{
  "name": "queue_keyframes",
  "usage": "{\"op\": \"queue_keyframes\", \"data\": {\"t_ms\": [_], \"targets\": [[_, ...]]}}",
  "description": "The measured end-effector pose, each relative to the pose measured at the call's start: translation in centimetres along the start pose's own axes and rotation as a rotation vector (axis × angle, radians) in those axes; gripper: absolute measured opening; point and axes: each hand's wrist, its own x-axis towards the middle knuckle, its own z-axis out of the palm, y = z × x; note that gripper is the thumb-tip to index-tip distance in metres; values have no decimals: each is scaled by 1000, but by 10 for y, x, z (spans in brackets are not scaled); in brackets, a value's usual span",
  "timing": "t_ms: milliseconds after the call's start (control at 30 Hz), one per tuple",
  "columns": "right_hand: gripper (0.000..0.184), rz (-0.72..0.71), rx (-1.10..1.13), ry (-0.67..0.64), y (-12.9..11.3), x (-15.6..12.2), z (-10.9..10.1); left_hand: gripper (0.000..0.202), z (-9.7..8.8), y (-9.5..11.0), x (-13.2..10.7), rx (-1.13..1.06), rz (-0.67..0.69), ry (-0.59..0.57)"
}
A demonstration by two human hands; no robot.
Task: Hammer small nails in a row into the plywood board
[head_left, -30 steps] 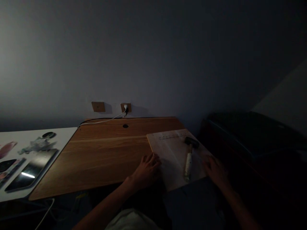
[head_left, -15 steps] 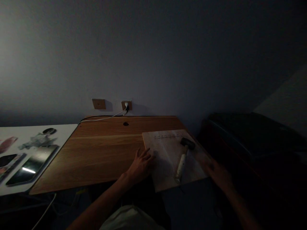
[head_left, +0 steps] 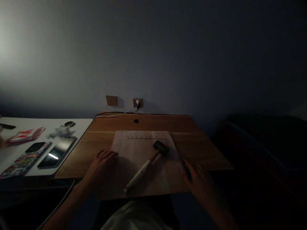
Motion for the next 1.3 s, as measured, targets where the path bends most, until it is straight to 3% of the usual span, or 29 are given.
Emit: {"op": "queue_keyframes", "data": {"t_ms": [133, 300, 467, 567, 667, 767, 900, 1033, 1167, 1233, 1300], "targets": [[55, -107, 182, -31, -43, 41, 19, 26, 0, -9, 10, -24, -39, 39], [61, -197, 263, -98, -75, 79, 38, 33, 12, -15, 60, -105, -42, 65], [58, -173, 345, -93, -58, 77, 42, 38, 23, -28, 101, -147, -53, 6], [61, -125, 345, -65, -42, 70, 40, 34, 30, -35, 112, -175, -42, -7], [57, -121, 336, -117, -33, 74, 30, 31, 35, -41, 116, -221, -34, 45], [48, -122, 321, -153, -35, 94, 16, 30, 35, -44, 118, -259, -21, 72], [37, -18, 226, -162, -47, 140, 11, 28, 29, -47, 120, -266, 27, 6], [24, 18, 191, -294, -56, 184, 32, 26, 24, -47, 124, -291, 21, 6], [19, 80, 186, -424, -58, 205, 61, 16, 26, -43, 129, -415, -68, 86], [30, 118, 212, -471, -57, 209, 71, 13, 30, -41, 132, -622, -184, 126], [35, 152, 266, -500, -55, 212, 76, 17, 37, -41, 134, -965, -350, 143]]}}
